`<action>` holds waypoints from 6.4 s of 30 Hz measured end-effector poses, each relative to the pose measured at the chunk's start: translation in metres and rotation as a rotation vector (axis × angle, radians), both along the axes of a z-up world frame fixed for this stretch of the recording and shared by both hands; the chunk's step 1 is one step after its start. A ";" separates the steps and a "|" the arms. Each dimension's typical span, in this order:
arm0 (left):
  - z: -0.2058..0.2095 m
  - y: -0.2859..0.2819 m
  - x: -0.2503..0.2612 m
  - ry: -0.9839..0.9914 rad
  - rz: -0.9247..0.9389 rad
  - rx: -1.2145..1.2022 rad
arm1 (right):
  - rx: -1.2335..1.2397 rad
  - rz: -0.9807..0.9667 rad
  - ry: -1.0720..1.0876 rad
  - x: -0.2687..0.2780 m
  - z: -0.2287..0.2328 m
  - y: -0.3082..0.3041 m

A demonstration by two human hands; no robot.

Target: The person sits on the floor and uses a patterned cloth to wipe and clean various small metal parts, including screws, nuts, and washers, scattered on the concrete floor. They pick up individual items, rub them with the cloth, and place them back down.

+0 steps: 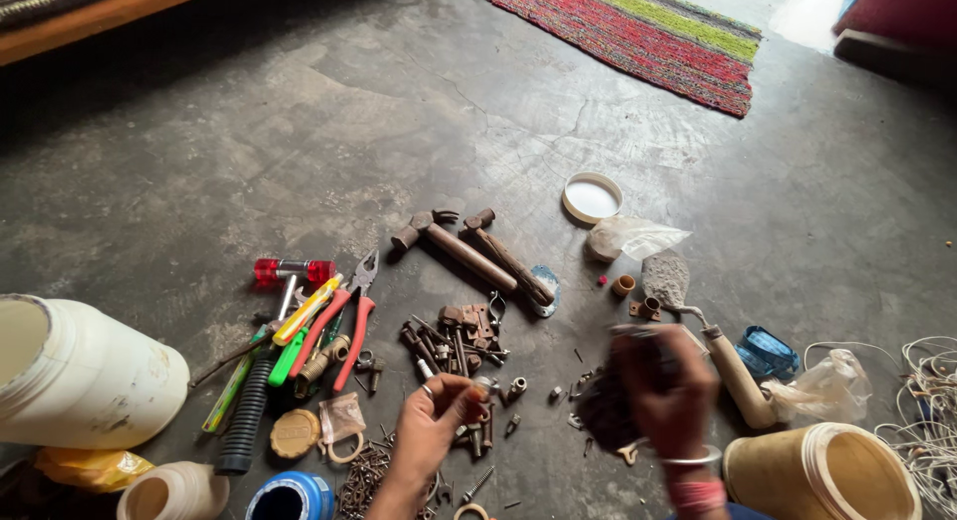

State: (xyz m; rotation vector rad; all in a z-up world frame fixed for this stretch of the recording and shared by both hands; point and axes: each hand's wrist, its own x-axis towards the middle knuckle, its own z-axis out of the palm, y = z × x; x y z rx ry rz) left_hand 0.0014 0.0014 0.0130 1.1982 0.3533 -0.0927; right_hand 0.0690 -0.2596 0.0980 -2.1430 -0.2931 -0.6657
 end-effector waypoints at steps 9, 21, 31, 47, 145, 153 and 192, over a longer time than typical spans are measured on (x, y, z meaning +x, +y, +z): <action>0.025 -0.027 -0.026 -0.213 -0.288 1.048 | 0.446 -0.187 0.061 0.019 -0.007 -0.073; -0.009 -0.048 -0.024 -0.169 -0.311 0.984 | -0.121 -0.126 0.638 0.038 -0.039 -0.076; -0.006 -0.052 -0.026 -0.295 -0.475 0.849 | -0.581 -0.199 0.784 0.095 -0.090 -0.093; 0.012 -0.037 0.005 -0.013 -0.199 0.468 | -0.573 -0.176 0.713 0.121 -0.125 -0.077; 0.029 -0.019 -0.021 0.066 0.089 -0.497 | 0.697 0.314 0.535 -0.029 -0.046 0.053; -0.020 -0.019 -0.026 -0.008 0.086 -0.445 | -0.120 0.530 0.015 -0.055 -0.004 0.077; 0.020 -0.033 -0.016 -0.205 0.011 0.309 | 0.944 0.400 0.797 -0.036 -0.056 0.073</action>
